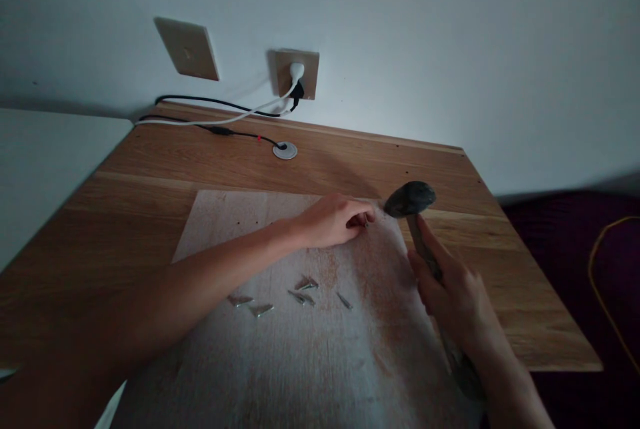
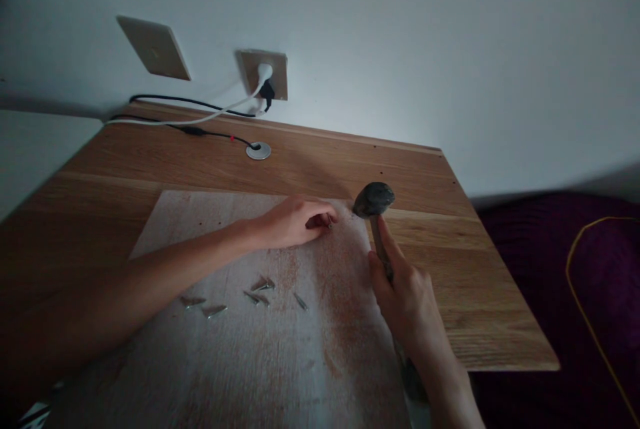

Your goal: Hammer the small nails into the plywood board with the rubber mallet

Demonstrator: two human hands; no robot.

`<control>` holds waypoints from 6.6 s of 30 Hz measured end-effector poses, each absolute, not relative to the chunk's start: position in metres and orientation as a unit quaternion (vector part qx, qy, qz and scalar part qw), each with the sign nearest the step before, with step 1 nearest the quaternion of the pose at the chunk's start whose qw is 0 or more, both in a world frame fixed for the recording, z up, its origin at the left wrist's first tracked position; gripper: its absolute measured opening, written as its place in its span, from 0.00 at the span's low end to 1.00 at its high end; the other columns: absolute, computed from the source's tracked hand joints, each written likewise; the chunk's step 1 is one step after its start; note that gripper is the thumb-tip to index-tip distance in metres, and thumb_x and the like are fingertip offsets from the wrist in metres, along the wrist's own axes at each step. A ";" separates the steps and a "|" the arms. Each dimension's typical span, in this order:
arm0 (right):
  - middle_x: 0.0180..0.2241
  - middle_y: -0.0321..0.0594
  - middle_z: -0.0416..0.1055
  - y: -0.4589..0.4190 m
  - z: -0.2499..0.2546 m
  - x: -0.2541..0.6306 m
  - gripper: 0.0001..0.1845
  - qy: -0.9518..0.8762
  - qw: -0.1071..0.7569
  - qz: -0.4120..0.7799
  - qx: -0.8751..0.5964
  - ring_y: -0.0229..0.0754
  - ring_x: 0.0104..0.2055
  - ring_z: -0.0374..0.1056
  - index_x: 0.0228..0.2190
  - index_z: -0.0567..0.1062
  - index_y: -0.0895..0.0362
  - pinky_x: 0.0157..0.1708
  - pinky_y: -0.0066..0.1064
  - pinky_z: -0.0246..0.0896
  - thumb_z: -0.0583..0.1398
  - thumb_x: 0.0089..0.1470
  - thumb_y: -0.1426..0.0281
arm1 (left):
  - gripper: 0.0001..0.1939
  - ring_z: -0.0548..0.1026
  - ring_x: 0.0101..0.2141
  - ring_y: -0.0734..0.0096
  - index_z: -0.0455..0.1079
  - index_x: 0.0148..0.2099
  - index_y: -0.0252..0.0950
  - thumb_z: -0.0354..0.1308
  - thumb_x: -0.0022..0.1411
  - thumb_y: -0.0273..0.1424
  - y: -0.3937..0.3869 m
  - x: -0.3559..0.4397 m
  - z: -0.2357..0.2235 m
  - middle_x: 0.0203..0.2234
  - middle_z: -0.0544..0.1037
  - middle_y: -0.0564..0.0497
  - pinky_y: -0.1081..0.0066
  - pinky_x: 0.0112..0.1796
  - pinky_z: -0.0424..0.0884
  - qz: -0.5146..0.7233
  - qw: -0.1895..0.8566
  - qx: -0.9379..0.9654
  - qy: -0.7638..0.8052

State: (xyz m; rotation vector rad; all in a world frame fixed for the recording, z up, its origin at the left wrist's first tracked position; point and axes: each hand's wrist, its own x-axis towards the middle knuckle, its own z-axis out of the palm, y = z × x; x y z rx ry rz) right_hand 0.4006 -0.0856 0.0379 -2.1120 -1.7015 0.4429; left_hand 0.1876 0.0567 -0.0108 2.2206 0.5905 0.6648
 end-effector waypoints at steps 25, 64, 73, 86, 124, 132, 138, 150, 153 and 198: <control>0.13 0.31 0.64 -0.078 0.041 0.397 0.42 -0.617 0.177 0.138 -0.754 0.49 0.14 0.67 0.73 0.67 0.65 0.22 0.37 0.53 0.52 0.65 0.57 | 0.13 0.84 0.38 0.68 0.78 0.45 0.36 0.61 0.63 0.16 0.057 0.187 -0.009 0.37 0.86 0.50 0.70 0.41 0.73 0.265 0.363 0.862 0.235; 0.26 0.23 0.58 -0.090 0.060 0.423 0.19 -0.173 0.469 0.721 -0.480 0.27 0.18 0.29 0.56 0.82 0.42 0.08 0.11 0.45 0.69 0.64 0.64 | 0.09 0.84 0.40 0.66 0.78 0.44 0.35 0.64 0.65 0.18 0.059 0.186 -0.011 0.39 0.87 0.48 0.69 0.41 0.74 0.268 0.369 0.858 0.236; 0.16 0.23 0.62 -0.092 0.044 0.402 0.42 -0.472 0.354 0.405 -0.698 0.34 0.13 0.56 0.77 0.59 0.44 0.12 0.23 0.53 0.63 0.68 0.54 | 0.09 0.83 0.38 0.67 0.78 0.44 0.34 0.64 0.65 0.18 0.059 0.185 -0.013 0.38 0.86 0.47 0.69 0.39 0.72 0.274 0.371 0.857 0.232; 0.10 0.25 0.64 -0.076 0.047 0.394 0.47 -0.567 0.193 0.272 -0.753 0.43 0.11 0.65 0.77 0.59 0.57 0.14 0.30 0.61 0.53 0.63 0.52 | 0.11 0.82 0.36 0.70 0.77 0.43 0.36 0.62 0.63 0.16 0.059 0.187 -0.014 0.35 0.85 0.52 0.71 0.38 0.72 0.275 0.391 0.847 0.231; 0.11 0.27 0.64 -0.073 0.041 0.391 0.44 -0.607 0.194 0.227 -0.737 0.44 0.11 0.65 0.75 0.62 0.64 0.19 0.35 0.60 0.52 0.65 0.55 | 0.11 0.82 0.35 0.71 0.77 0.43 0.35 0.63 0.63 0.16 0.061 0.187 -0.014 0.35 0.85 0.51 0.71 0.38 0.72 0.280 0.400 0.843 0.228; 0.09 0.28 0.64 -0.059 0.041 0.389 0.44 -0.612 0.193 0.209 -0.738 0.47 0.12 0.67 0.75 0.61 0.64 0.23 0.37 0.62 0.52 0.64 0.58 | 0.08 0.82 0.35 0.70 0.77 0.42 0.36 0.64 0.64 0.18 0.061 0.188 -0.013 0.34 0.85 0.51 0.71 0.37 0.73 0.277 0.395 0.842 0.242; 0.10 0.25 0.62 -0.043 0.043 0.387 0.43 -0.602 0.219 0.219 -0.736 0.45 0.12 0.67 0.75 0.63 0.64 0.23 0.35 0.60 0.53 0.63 0.60 | 0.09 0.83 0.35 0.70 0.77 0.41 0.36 0.64 0.62 0.17 0.061 0.188 -0.013 0.34 0.85 0.52 0.71 0.37 0.73 0.276 0.400 0.839 0.243; 0.13 0.23 0.62 -0.072 0.044 0.399 0.44 -0.502 0.337 0.322 -0.728 0.40 0.13 0.59 0.78 0.57 0.54 0.15 0.31 0.57 0.59 0.67 0.55 | 0.10 0.83 0.35 0.69 0.78 0.42 0.35 0.64 0.63 0.16 0.060 0.187 -0.012 0.35 0.85 0.51 0.70 0.39 0.75 0.270 0.405 0.839 0.245; 0.13 0.23 0.61 -0.079 0.047 0.400 0.45 -0.489 0.347 0.335 -0.727 0.40 0.13 0.57 0.77 0.58 0.55 0.13 0.31 0.56 0.59 0.66 0.55 | 0.10 0.83 0.36 0.68 0.78 0.42 0.36 0.64 0.63 0.16 0.060 0.187 -0.012 0.36 0.86 0.50 0.70 0.39 0.75 0.270 0.403 0.839 0.246; 0.13 0.24 0.59 -0.136 0.038 0.390 0.38 -0.526 0.285 0.327 -0.732 0.39 0.11 0.57 0.77 0.60 0.47 0.12 0.28 0.55 0.57 0.72 0.51 | 0.29 0.83 0.37 0.68 0.66 0.67 0.36 0.62 0.65 0.21 0.058 0.186 -0.013 0.38 0.85 0.50 0.71 0.38 0.73 0.274 0.369 0.849 0.260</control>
